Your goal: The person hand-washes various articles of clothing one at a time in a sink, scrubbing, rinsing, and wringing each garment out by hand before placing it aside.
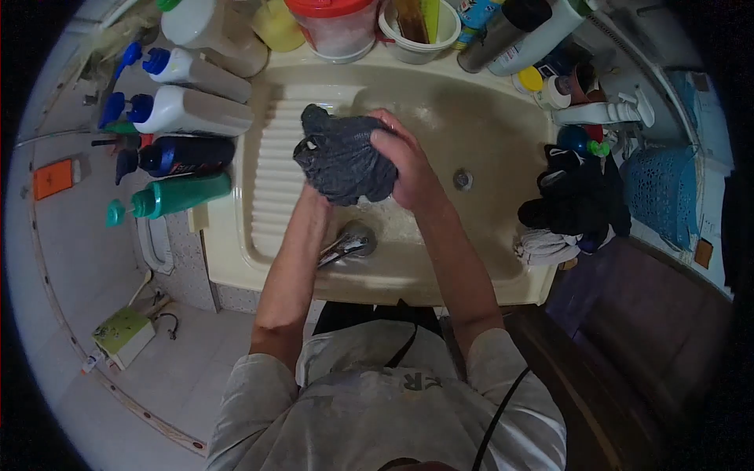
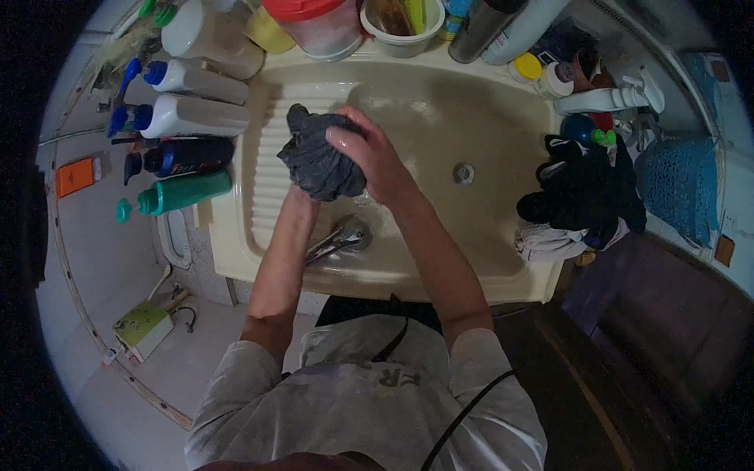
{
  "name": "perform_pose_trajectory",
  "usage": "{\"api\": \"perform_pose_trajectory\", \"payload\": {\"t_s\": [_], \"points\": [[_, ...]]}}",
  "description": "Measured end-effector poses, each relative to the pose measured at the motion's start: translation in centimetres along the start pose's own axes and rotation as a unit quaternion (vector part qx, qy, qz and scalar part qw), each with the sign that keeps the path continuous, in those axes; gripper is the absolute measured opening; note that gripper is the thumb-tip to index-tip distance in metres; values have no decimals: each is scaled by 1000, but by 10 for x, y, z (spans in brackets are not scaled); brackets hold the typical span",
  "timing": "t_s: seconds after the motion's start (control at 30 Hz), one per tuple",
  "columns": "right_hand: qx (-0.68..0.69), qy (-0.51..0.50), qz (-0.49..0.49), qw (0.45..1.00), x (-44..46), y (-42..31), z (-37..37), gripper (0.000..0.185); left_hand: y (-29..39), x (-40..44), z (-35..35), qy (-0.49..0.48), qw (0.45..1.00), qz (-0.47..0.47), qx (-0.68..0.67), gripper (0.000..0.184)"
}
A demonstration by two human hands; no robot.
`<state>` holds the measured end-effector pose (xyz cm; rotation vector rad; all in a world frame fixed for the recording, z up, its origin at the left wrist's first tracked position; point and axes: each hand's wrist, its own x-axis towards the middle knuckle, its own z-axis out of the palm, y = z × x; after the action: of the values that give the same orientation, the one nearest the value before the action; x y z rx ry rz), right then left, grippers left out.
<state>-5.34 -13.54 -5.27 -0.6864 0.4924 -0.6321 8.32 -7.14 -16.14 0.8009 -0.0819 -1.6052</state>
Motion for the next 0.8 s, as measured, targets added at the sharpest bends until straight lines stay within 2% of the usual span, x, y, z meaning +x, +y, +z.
{"api": "perform_pose_trajectory", "payload": {"t_s": [0.03, 0.07, 0.1, 0.13, 0.17, 0.2, 0.23, 0.27, 0.3, 0.33, 0.37, 0.4, 0.47, 0.5, 0.57, 0.63, 0.67, 0.73, 0.77, 0.8], "points": [[-115, 18, -38, 992, 18, 6, -7, 37, 16, -8, -8, 12, 999, 42, 17, 36], [-112, 18, -41, 993, 39, 13, -12, 37, 30, -9, -60, 55, 991, 62, 109, 39], [-221, 7, -5, 975, 61, 24, -15, 37, 38, -7, -107, 98, 972, 80, 199, 43], [-325, -2, 34, 945, 77, 40, -17, 39, 45, -8, -109, 98, 971, 75, 204, 43], [-320, 2, 34, 947, 92, 74, -23, 39, 56, -11, -103, 144, 915, 118, 358, 43], [-503, 50, -35, 862, 107, 117, -30, 39, 68, -13, -94, 183, 831, 159, 501, 43], [-662, 96, -103, 736, 118, 140, -32, 40, 81, -13, -83, 214, 721, 197, 629, 44], [-606, 126, 2, 785, 92, 111, 14, 42, 88, -17, -64, 203, 836, 203, 467, 43], [-597, 126, -42, 791, 75, 126, 21, 44, 79, -30, -49, 192, 919, 198, 283, 43], [-585, 126, -88, 796, 59, 141, 30, 45, 63, -41, -46, 181, 903, 241, 305, 42], [-598, 145, -146, 775, 34, 149, 45, 39, 35, -50, -84, 229, 825, 272, 440, 41], [-639, 189, -198, 719, 15, 165, 53, 32, 17, -66, -78, 250, 690, 361, 575, 38], [-665, 112, -152, 723, 5, 170, 37, 26, 18, -67, -104, 186, 503, 368, 759, 34], [-699, 141, -240, 659, 33, 187, 13, 24, 22, -49, -105, 204, 500, 373, 755, 27], [-726, 146, -317, 593, 95, 180, -11, 28, 72, -4, -59, 219, 446, 147, 855, 26], [-700, 181, -156, 673, 141, 145, -11, 36, 85, 49, -62, 265, 428, 177, 845, 27], [-699, 188, -155, 672, 142, 145, -9, 36, 85, 51, -59, 258, 428, 179, 847, 27], [-733, 239, -23, 637, 133, 144, -4, 42, 81, 44, -53, 275, 441, 169, 838, 29], [-734, 243, -30, 633, 119, 137, 4, 42, 74, 26, -56, 238, 522, 259, 777, 28], [-707, 213, -88, 669, 86, 134, 21, 39, 59, -6, -65, 195, 592, 342, 703, 26]]}}
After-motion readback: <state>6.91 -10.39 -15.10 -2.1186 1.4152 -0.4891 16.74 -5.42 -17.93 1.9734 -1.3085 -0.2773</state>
